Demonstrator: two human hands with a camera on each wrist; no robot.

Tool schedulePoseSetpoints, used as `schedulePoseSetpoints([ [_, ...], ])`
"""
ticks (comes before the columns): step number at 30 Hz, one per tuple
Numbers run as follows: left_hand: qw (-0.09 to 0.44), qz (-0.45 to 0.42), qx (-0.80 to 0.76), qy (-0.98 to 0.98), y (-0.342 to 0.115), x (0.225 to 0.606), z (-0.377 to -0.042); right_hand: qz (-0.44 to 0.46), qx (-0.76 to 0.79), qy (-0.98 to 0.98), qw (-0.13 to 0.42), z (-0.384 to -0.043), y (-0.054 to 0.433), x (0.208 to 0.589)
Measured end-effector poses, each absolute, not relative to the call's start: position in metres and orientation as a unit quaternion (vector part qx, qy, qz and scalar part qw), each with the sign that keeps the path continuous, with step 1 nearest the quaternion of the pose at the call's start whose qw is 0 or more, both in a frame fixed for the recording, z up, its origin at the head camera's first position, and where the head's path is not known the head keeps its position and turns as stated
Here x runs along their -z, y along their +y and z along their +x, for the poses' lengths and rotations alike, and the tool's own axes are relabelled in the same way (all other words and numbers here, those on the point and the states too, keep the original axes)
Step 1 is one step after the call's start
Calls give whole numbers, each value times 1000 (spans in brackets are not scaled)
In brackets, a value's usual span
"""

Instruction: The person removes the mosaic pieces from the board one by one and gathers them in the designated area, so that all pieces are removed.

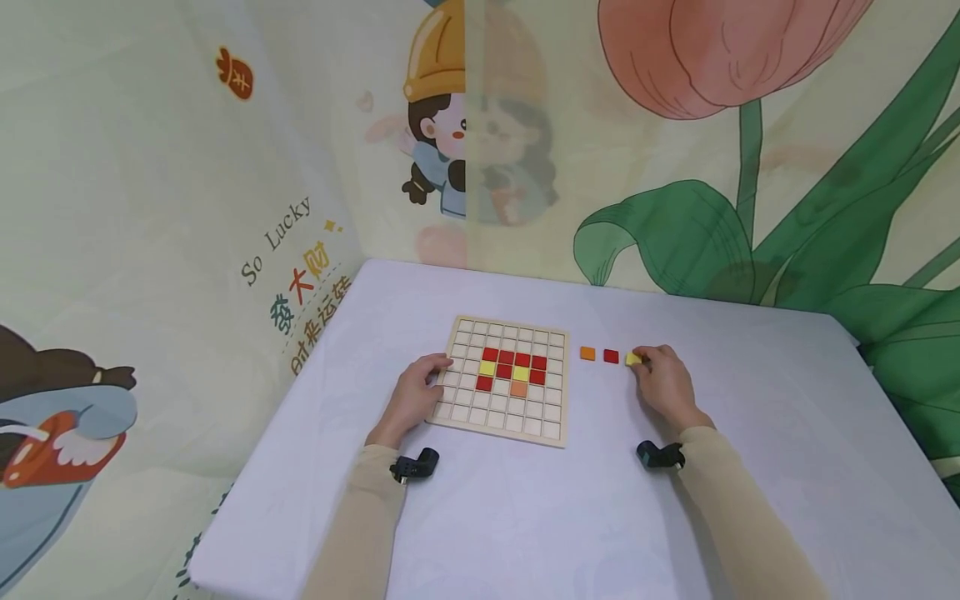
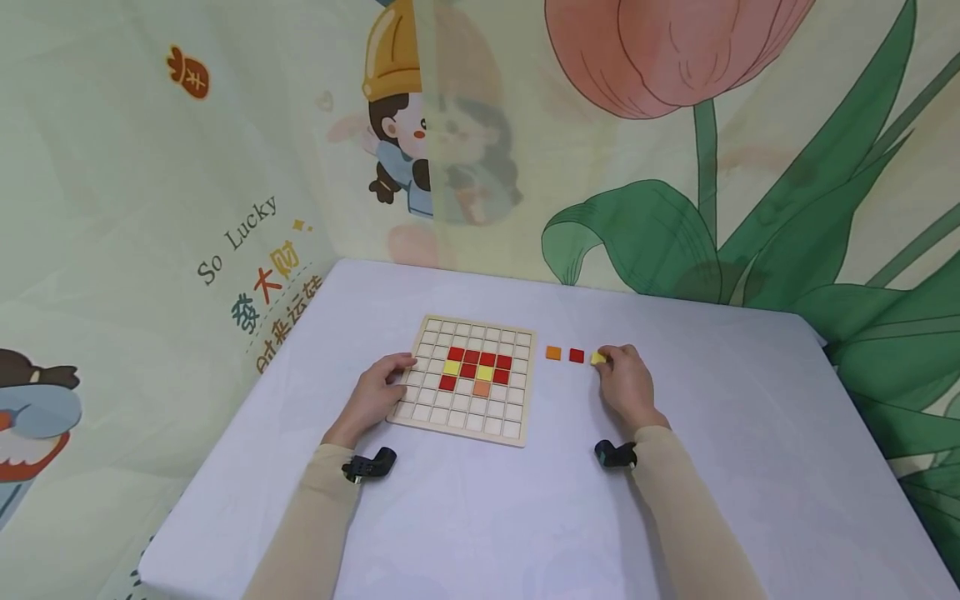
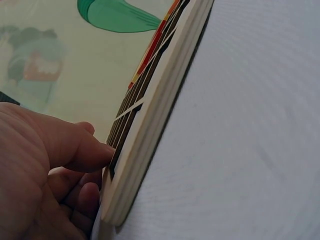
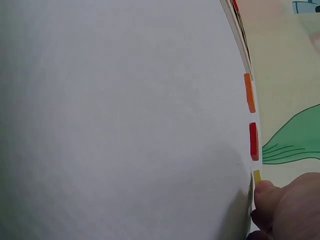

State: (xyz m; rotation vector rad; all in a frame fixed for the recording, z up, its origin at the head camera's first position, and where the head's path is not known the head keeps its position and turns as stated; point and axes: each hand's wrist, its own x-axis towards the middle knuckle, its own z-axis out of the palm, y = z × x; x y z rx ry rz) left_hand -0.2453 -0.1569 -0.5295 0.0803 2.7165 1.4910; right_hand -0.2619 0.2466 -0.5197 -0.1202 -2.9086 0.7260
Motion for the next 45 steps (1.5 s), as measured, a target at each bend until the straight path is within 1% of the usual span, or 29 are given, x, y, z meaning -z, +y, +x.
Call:
schedulePoseSetpoints([
  [5,20,25,-480,877,-157,530,-245,-50,-222,-972,57,-264,244,520],
  [17,19,26,-478,878,-157,532,-246,-56,-207,-976,47,-267,244,524],
  [31,18,32,-477,878,-156,532,-246,-82,-261,-959,68,-258,249,527],
  [38,21,31,-476,879,-156,530,-247,-69,-288,-952,81,-249,246,523],
  [45,15,34,-473,880,-157,529,-247,-48,-325,-941,87,-244,231,519],
])
